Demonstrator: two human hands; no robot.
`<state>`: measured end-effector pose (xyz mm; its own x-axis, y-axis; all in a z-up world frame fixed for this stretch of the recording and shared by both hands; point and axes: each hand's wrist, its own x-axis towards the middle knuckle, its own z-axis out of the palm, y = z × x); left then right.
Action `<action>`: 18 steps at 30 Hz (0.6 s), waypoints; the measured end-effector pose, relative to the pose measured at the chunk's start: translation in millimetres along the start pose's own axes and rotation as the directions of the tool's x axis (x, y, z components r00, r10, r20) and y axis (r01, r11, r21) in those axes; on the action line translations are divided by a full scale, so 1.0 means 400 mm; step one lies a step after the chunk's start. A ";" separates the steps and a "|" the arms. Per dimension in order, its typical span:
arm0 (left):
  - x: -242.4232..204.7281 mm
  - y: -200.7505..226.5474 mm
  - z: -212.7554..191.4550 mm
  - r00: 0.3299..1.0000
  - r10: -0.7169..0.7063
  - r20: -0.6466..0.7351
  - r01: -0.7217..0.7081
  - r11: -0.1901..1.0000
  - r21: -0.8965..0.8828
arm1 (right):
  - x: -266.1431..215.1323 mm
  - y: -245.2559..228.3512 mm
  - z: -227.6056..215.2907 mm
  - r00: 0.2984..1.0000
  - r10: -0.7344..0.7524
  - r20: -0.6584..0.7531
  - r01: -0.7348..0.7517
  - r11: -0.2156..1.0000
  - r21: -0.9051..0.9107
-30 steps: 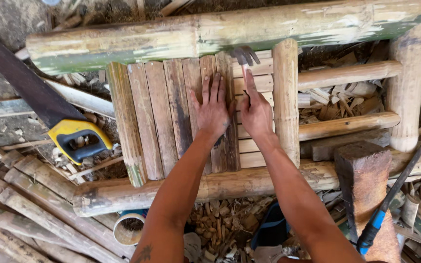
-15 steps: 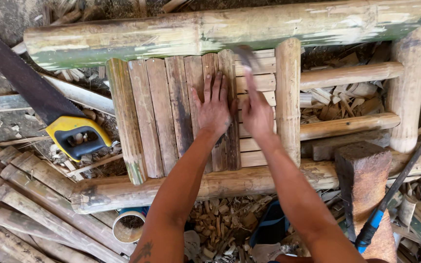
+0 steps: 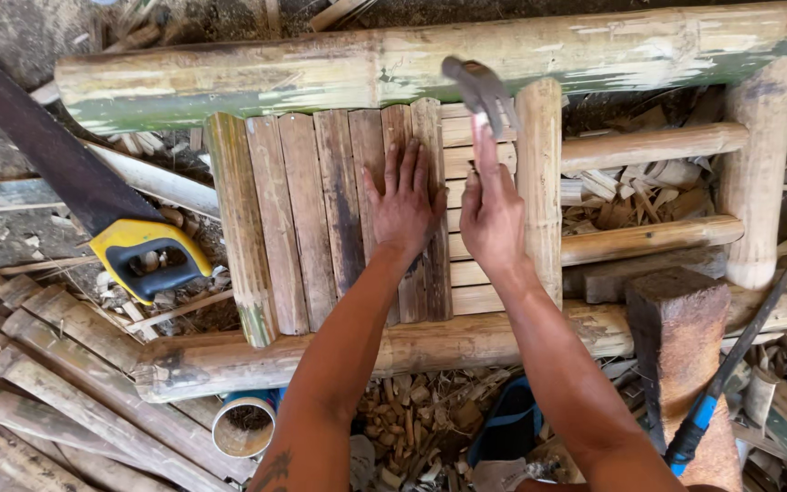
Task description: The person assembles a bamboo structure by placing split bamboo slats into a frame and securing them with a hammer and nails. They repeatedly cut bamboo pieces to size with a hand saw and fit them into the frame.
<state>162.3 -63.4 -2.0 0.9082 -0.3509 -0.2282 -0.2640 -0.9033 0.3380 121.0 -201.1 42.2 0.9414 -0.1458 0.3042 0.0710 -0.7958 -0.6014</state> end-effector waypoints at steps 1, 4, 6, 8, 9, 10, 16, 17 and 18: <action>-0.006 -0.002 0.006 1.000 -0.003 0.001 0.003 1.000 0.004 | -0.003 -0.001 0.000 0.995 0.059 0.075 -0.056 0.998 -0.035; -0.007 -0.004 0.007 0.999 0.014 -0.032 -0.014 1.000 -0.007 | 0.007 -0.010 -0.011 0.974 0.134 0.182 -0.115 0.987 -0.114; -0.008 -0.008 0.003 0.999 0.009 -0.044 -0.010 1.000 -0.011 | 0.017 -0.023 -0.016 0.989 0.063 0.130 -0.049 0.993 -0.110; 0.002 -0.009 0.007 0.995 0.016 -0.098 -0.021 0.999 -0.049 | 0.026 -0.030 -0.015 1.000 -0.005 -0.013 0.005 1.000 -0.009; -0.005 -0.012 0.016 0.991 0.022 -0.135 -0.033 0.996 -0.084 | 0.010 -0.035 -0.018 0.997 -0.029 -0.077 0.032 0.999 0.038; -0.018 -0.012 0.026 0.985 0.025 -0.173 -0.047 0.992 -0.119 | 0.012 -0.033 -0.011 0.999 0.026 0.032 -0.024 0.997 -0.071; -0.031 -0.051 0.022 0.971 0.064 -0.232 -0.106 0.979 -0.172 | -0.042 -0.034 -0.051 0.965 0.218 0.148 -0.202 0.972 -0.120; -0.013 -0.082 0.012 0.972 0.107 -0.211 -0.149 0.969 -0.196 | -0.060 -0.038 -0.066 0.976 0.196 0.094 -0.192 0.980 -0.043; 0.000 -0.120 -0.004 0.970 0.150 -0.191 -0.192 0.956 -0.221 | -0.078 -0.048 -0.079 0.984 0.175 0.040 -0.177 0.984 0.035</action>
